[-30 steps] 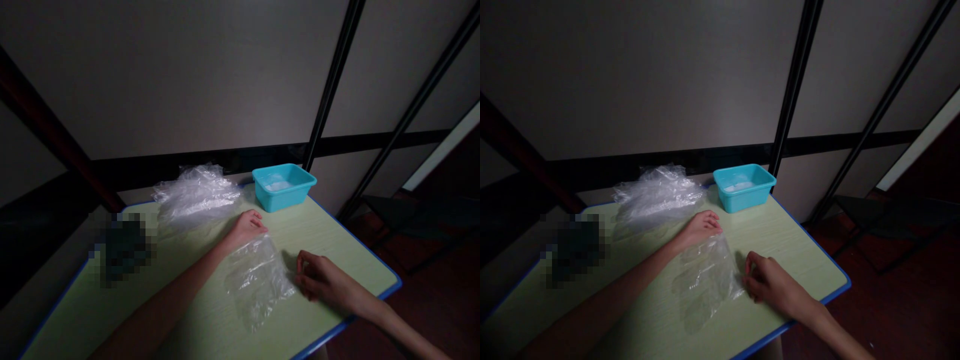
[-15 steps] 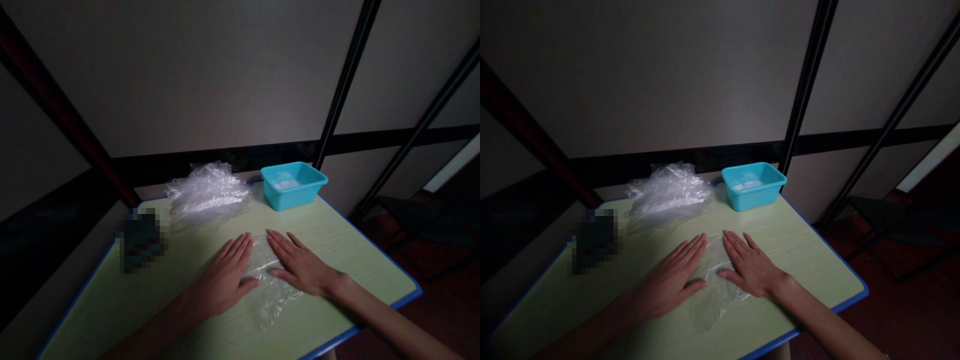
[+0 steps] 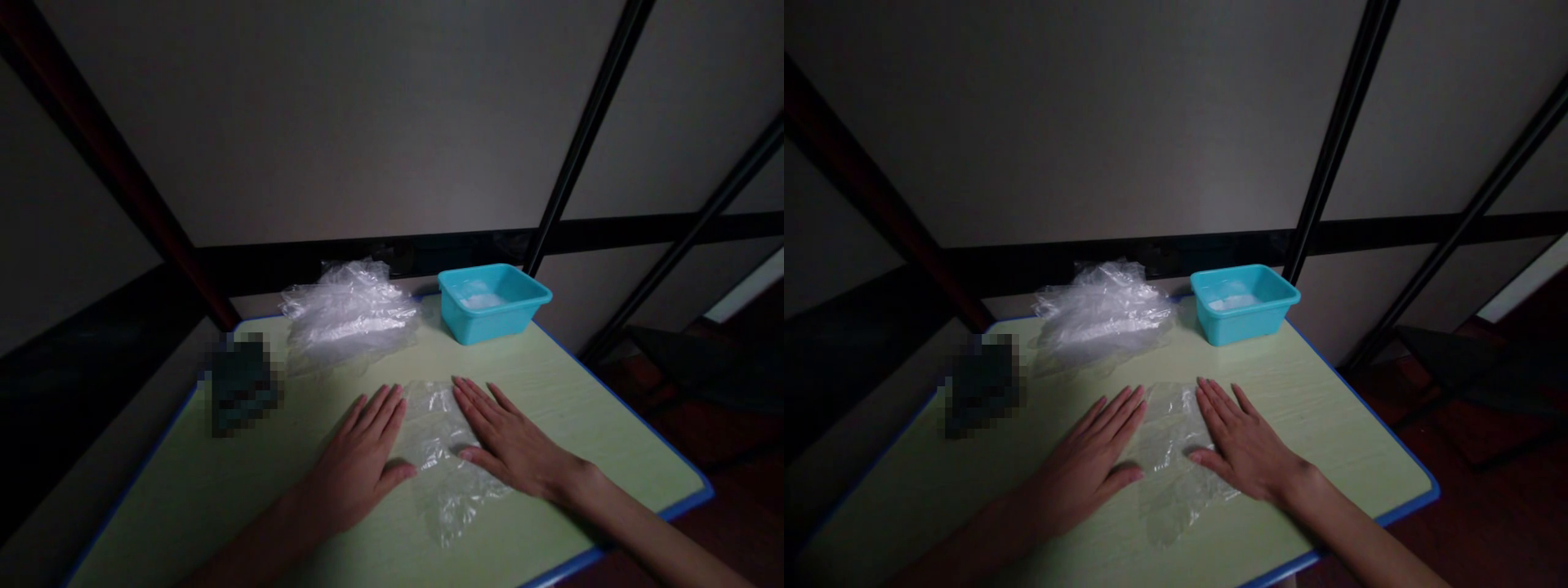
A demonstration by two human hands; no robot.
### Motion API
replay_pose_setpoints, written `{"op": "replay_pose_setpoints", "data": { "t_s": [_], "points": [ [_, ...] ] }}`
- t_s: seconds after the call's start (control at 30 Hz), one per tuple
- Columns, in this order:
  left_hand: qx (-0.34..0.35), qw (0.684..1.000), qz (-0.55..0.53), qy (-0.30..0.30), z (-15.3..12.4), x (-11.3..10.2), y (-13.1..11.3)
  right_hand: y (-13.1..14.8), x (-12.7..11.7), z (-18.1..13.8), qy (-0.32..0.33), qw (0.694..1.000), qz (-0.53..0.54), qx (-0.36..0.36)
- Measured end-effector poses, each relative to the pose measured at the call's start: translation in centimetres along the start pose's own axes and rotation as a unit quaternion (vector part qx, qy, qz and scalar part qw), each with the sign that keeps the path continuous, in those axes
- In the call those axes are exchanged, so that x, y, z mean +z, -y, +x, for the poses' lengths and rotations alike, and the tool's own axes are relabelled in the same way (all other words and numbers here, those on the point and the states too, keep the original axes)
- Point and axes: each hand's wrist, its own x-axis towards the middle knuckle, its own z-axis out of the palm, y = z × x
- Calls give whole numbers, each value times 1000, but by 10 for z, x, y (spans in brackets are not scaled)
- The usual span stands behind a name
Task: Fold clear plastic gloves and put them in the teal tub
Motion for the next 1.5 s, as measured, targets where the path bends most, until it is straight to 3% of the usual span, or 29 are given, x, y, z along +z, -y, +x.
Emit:
{"op": "replay_pose_setpoints", "data": {
  "t_s": [0.47,0.7,1.0,1.17,1.33,1.5],
  "points": [
    [-27,999,-21,0,2,-5,-1,-1,0,-2,19,1000,-13,17],
    [42,998,-38,39,22,-11,-4,-1,1,-3,19,999,-22,19],
    [-33,997,-27,65,4,-15,12,-2,5,-3,21,999,-33,26],
    [-82,996,-19,40,12,-15,12,-1,7,-3,25,999,-24,30],
    [-16,999,-52,-2,22,-16,-8,-4,0,-2,19,999,30,24],
    [43,990,-127,-43,17,-20,-16,-14,-35,-21,18,992,112,-50]
  ]
}}
